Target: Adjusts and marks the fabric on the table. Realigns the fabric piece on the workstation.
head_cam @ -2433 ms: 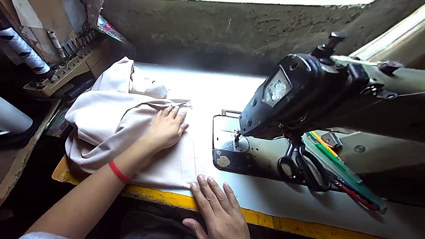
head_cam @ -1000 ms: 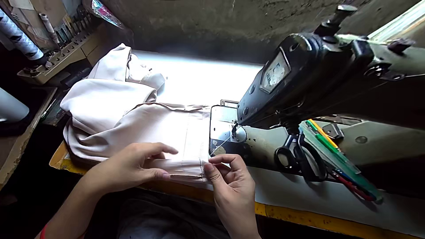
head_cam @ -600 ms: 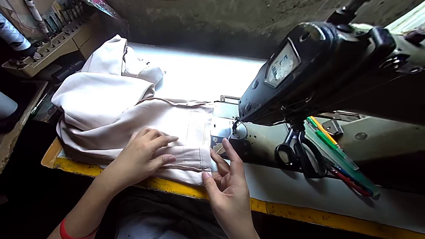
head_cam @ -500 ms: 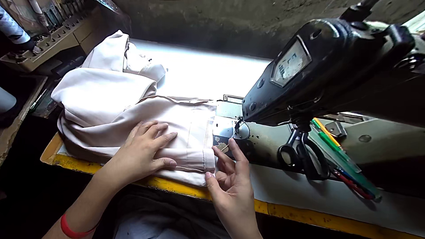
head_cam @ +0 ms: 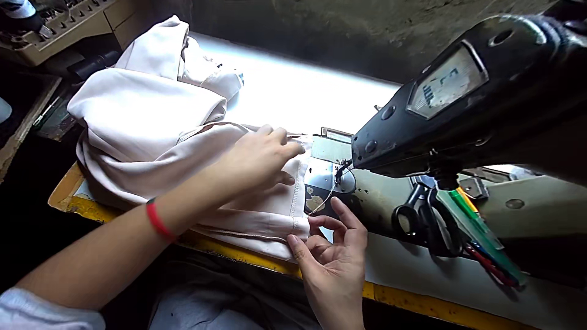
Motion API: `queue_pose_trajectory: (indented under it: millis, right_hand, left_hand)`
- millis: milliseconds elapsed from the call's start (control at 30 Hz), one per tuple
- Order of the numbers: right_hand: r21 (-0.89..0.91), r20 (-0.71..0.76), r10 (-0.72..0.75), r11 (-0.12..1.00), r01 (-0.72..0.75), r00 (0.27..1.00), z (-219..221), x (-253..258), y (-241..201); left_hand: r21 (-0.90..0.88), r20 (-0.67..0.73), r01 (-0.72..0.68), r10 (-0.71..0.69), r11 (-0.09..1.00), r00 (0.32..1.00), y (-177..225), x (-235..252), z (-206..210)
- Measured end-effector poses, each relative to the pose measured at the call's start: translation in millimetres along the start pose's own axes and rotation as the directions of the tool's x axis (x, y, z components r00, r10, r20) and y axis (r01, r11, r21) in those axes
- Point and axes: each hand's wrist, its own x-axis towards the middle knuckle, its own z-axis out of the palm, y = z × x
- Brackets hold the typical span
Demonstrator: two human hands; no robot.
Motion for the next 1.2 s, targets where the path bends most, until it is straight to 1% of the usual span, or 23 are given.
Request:
queue_pose_trajectory:
  millis: [67, 100, 167, 200, 267, 333, 400, 467, 567, 633, 700, 767, 833, 867, 900, 933, 967, 1000, 1033, 1067, 1100, 1167, 1200]
  right_hand:
    - [0.045, 0.011, 0.012, 0.999, -0.012, 1.0, -1.1, -0.5, -1.5]
    - [0.089, 0.022, 0.014, 0.996, -0.016, 1.0, -2.8, -0.1, -1.8]
    - [0.191, 0.054, 0.015, 0.981, -0.026, 0.998, -8.1, 0.6, -1.3]
    - [0.227, 0.063, 0.024, 0.973, -0.037, 0.998, -10.7, 0.8, -0.9]
    - [0.226, 0.075, 0.046, 0.972, -0.062, 0.996, -13.5, 1.0, -0.5]
    - [0.141, 0.124, 0.033, 0.989, -0.05, 0.992, -12.8, 1.1, 0.3]
    - [0.033, 0.17, -0.01, 0.999, 0.005, 0.985, -7.8, 0.6, 1.5]
    - [-0.073, 0.148, -0.04, 0.996, 0.051, 0.988, -0.6, 0.0, 2.8]
    - [-0.082, 0.119, -0.039, 0.995, 0.049, 0.992, 7.8, 6.4, 1.1]
    - [-0.088, 0.126, -0.032, 0.995, 0.043, 0.992, 12.5, 11.1, -1.7]
    - [-0.091, 0.135, -0.022, 0.995, 0.034, 0.991, 13.8, 12.3, -7.8]
    - [-0.043, 0.145, -0.082, 0.995, 0.089, 0.986, 10.5, 8.6, -16.7]
    - [0.04, 0.154, -0.132, 0.991, 0.127, 0.979, 4.8, 1.7, -27.9]
    - [0.059, 0.147, -0.126, 0.991, 0.118, 0.981, 2.2, -2.3, -31.9]
    - [0.038, 0.137, -0.1, 0.995, 0.096, 0.986, 0.0, -6.5, -32.4]
    - [-0.016, 0.128, -0.058, 0.998, 0.061, 0.99, -2.2, -11.0, -30.4]
    - [-0.109, 0.126, -0.021, 0.993, 0.035, 0.992, -4.7, -15.8, -27.2]
    - [-0.222, 0.129, -0.016, 0.974, 0.044, 0.991, -7.6, -20.7, -23.8]
    - [-0.325, 0.135, -0.033, 0.943, 0.076, 0.99, -10.8, -25.7, -22.5]
    - [-0.394, 0.148, -0.049, 0.913, 0.104, 0.988, -14.7, -31.0, -23.3]
    - [-0.421, 0.167, -0.053, 0.899, 0.12, 0.985, -18.8, -36.3, -24.7]
    - [-0.389, 0.18, -0.037, 0.915, 0.106, 0.983, -30.1, -45.3, -27.0]
    - [-0.384, 0.159, -0.036, 0.918, 0.095, 0.987, -38.3, -46.7, -27.6]
  left_hand:
    - [-0.054, 0.072, -0.067, 0.071, 0.996, 0.995, -7.0, 24.8, 10.5]
    - [-0.102, 0.082, -0.102, 0.11, 0.99, 0.991, -10.6, 33.2, 14.4]
    - [-0.205, 0.052, -0.152, 0.166, 0.967, 0.985, -17.9, 42.5, 13.7]
    - [-0.273, 0.027, -0.155, 0.169, 0.949, 0.985, -22.0, 44.9, 10.3]
    - [-0.365, -0.019, -0.109, 0.11, 0.925, 0.994, -27.4, 45.0, -1.2]
    - [-0.336, -0.112, -0.052, 0.015, 0.94, 0.994, -30.4, 43.6, -14.3]
    - [-0.271, -0.194, 0.069, -0.125, 0.96, 0.973, -27.9, 40.5, -29.5]
    - [-0.26, -0.325, 0.156, -0.239, 0.953, 0.915, -25.9, 37.7, -38.2]
    - [-0.267, -0.525, 0.227, -0.339, 0.937, 0.781, -22.2, 34.0, -50.4]
    - [-0.181, -0.619, 0.292, -0.339, 0.939, 0.709, -21.3, 31.2, -60.6]
    - [-0.04, -0.698, 0.387, -0.303, 0.921, 0.649, -20.3, 30.8, -71.7]
    - [0.111, -0.742, 0.458, -0.233, 0.882, 0.629, -17.8, 35.7, -82.5]
    - [0.239, -0.762, 0.45, -0.121, 0.861, 0.637, -14.7, 48.6, -81.0]
    - [0.27, -0.747, 0.421, -0.087, 0.866, 0.659, -11.3, 57.2, -72.0]
    - [0.286, -0.715, 0.376, -0.065, 0.881, 0.696, -8.1, 64.9, -56.1]
    - [0.308, -0.677, 0.319, -0.029, 0.897, 0.735, -8.9, 71.4, -33.1]
    - [0.345, -0.624, 0.257, 0.016, 0.903, 0.781, -15.5, 75.7, -6.5]
    - [0.373, -0.537, 0.193, 0.042, 0.908, 0.843, -23.0, 77.5, 16.4]
    - [0.364, -0.456, 0.148, 0.037, 0.92, 0.889, -28.1, 78.0, 32.3]
    - [0.348, -0.419, 0.134, 0.026, 0.928, 0.907, -32.3, 77.7, 41.2]
    - [0.328, -0.426, 0.144, 0.01, 0.934, 0.905, -35.9, 77.0, 44.8]
    - [0.294, -0.45, 0.154, -0.005, 0.943, 0.893, -39.2, 74.6, 39.8]
    - [0.251, -0.429, 0.145, -0.025, 0.957, 0.903, -36.7, 73.3, 33.7]
